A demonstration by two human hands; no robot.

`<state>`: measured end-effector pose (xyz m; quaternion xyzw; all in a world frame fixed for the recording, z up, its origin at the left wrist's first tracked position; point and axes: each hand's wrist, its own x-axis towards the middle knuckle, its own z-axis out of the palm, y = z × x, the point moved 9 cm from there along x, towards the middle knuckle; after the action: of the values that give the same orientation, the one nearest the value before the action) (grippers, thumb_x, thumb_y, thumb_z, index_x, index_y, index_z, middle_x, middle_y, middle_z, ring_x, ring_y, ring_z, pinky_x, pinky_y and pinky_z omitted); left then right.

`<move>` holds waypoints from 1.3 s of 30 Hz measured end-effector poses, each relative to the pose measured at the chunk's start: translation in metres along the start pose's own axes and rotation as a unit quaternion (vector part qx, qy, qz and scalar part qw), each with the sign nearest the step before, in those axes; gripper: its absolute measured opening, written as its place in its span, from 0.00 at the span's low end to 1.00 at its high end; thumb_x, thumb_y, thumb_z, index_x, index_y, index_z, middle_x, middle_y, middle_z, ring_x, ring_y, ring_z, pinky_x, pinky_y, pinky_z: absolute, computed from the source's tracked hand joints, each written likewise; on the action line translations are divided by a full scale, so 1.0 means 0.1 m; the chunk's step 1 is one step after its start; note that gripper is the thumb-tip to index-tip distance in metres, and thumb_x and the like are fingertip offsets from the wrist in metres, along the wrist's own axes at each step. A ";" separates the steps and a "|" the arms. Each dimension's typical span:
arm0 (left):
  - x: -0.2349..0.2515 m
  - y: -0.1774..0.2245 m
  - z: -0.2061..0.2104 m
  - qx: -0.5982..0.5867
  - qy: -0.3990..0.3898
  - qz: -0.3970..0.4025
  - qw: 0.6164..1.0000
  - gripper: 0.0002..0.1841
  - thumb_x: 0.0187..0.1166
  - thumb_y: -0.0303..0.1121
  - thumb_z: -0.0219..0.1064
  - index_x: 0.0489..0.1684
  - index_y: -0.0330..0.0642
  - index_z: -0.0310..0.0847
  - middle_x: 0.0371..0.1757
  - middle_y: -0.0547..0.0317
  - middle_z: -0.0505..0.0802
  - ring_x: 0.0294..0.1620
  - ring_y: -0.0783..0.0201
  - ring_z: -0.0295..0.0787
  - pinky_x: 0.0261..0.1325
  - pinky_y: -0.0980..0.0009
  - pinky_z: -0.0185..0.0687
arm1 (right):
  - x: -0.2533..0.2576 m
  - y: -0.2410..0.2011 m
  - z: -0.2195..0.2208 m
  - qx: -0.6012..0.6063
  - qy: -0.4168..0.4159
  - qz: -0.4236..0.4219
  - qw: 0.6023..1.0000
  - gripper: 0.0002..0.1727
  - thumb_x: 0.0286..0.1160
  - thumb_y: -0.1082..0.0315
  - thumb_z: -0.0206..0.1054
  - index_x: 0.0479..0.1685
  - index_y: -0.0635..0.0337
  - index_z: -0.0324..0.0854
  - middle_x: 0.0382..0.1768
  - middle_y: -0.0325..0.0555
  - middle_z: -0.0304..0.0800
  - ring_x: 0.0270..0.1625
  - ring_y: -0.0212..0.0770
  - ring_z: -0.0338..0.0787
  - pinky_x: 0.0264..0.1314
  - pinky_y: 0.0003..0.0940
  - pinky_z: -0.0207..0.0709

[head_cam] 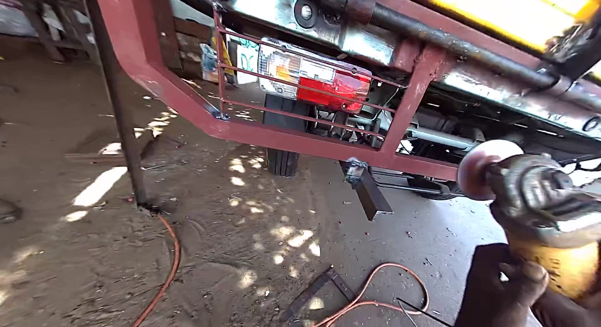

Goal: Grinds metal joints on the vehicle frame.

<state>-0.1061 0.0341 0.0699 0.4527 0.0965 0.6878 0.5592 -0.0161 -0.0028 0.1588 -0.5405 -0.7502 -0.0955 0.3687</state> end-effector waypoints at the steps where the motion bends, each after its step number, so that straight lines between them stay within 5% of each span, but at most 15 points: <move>1: 0.07 0.00 -0.08 -0.021 0.009 0.008 1.000 0.27 0.83 0.48 0.63 0.62 0.28 0.78 0.55 0.49 0.88 0.57 0.66 0.85 0.64 0.65 0.82 | 0.06 0.00 0.05 -0.040 -0.005 -0.030 0.999 0.59 0.59 0.42 0.79 0.88 0.68 0.55 0.58 0.71 0.86 0.52 0.58 0.92 0.52 0.63 0.84; 4: 0.21 -0.01 -0.29 -0.053 0.014 0.023 0.998 0.24 0.80 0.46 0.71 0.61 0.32 0.82 0.48 0.51 0.91 0.49 0.63 0.89 0.58 0.63 0.87 | 0.28 -0.11 0.21 -0.116 0.026 -0.137 0.983 0.53 0.58 0.37 0.69 0.90 0.50 0.60 0.45 0.59 0.92 0.34 0.57 0.92 0.28 0.65 0.80; 9: 0.34 0.16 -0.54 -0.023 0.024 0.040 0.999 0.23 0.77 0.43 0.75 0.62 0.35 0.81 0.48 0.49 0.93 0.49 0.61 0.92 0.55 0.62 0.89 | 0.54 -0.50 0.46 -0.168 0.015 -0.272 0.947 0.45 0.65 0.44 0.61 0.90 0.45 0.62 0.47 0.58 0.91 0.29 0.60 0.90 0.21 0.63 0.74; 15: 0.58 0.22 -0.65 -0.044 0.036 0.024 0.998 0.25 0.77 0.45 0.75 0.67 0.40 0.79 0.53 0.50 0.92 0.52 0.60 0.91 0.56 0.61 0.89 | 0.80 -0.66 0.63 -0.205 0.009 -0.337 0.919 0.42 0.69 0.46 0.62 0.90 0.43 0.63 0.44 0.55 0.88 0.32 0.59 0.89 0.22 0.59 0.74; 20: 0.66 0.21 -0.69 -0.079 0.031 0.010 0.996 0.30 0.81 0.47 0.72 0.78 0.44 0.71 0.64 0.49 0.89 0.63 0.57 0.88 0.67 0.54 0.86 | 0.91 -0.70 0.75 -0.230 0.002 -0.358 0.905 0.43 0.70 0.44 0.61 0.91 0.42 0.62 0.45 0.54 0.88 0.31 0.58 0.88 0.21 0.57 0.73; 27: 0.72 0.19 -0.74 -0.035 0.061 0.015 0.997 0.31 0.81 0.53 0.69 0.79 0.48 0.71 0.65 0.52 0.89 0.62 0.58 0.89 0.64 0.54 0.87 | 1.04 -0.61 0.85 -0.203 -0.006 -0.372 0.906 0.44 0.69 0.46 0.63 0.92 0.42 0.61 0.49 0.57 0.88 0.34 0.61 0.89 0.23 0.60 0.74; 39: 0.96 0.07 -0.82 0.012 0.087 0.074 0.993 0.28 0.84 0.47 0.68 0.76 0.41 0.72 0.64 0.46 0.88 0.64 0.55 0.87 0.66 0.50 0.86 | 1.16 -0.45 0.96 -0.172 0.002 -0.385 0.907 0.44 0.66 0.46 0.65 0.91 0.39 0.62 0.50 0.59 0.89 0.35 0.65 0.89 0.22 0.62 0.72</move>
<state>-0.1675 0.1443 0.0773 0.4039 0.1192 0.7630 0.4904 -0.1158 0.1171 0.1786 -0.2643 -0.8713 -0.3584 0.2060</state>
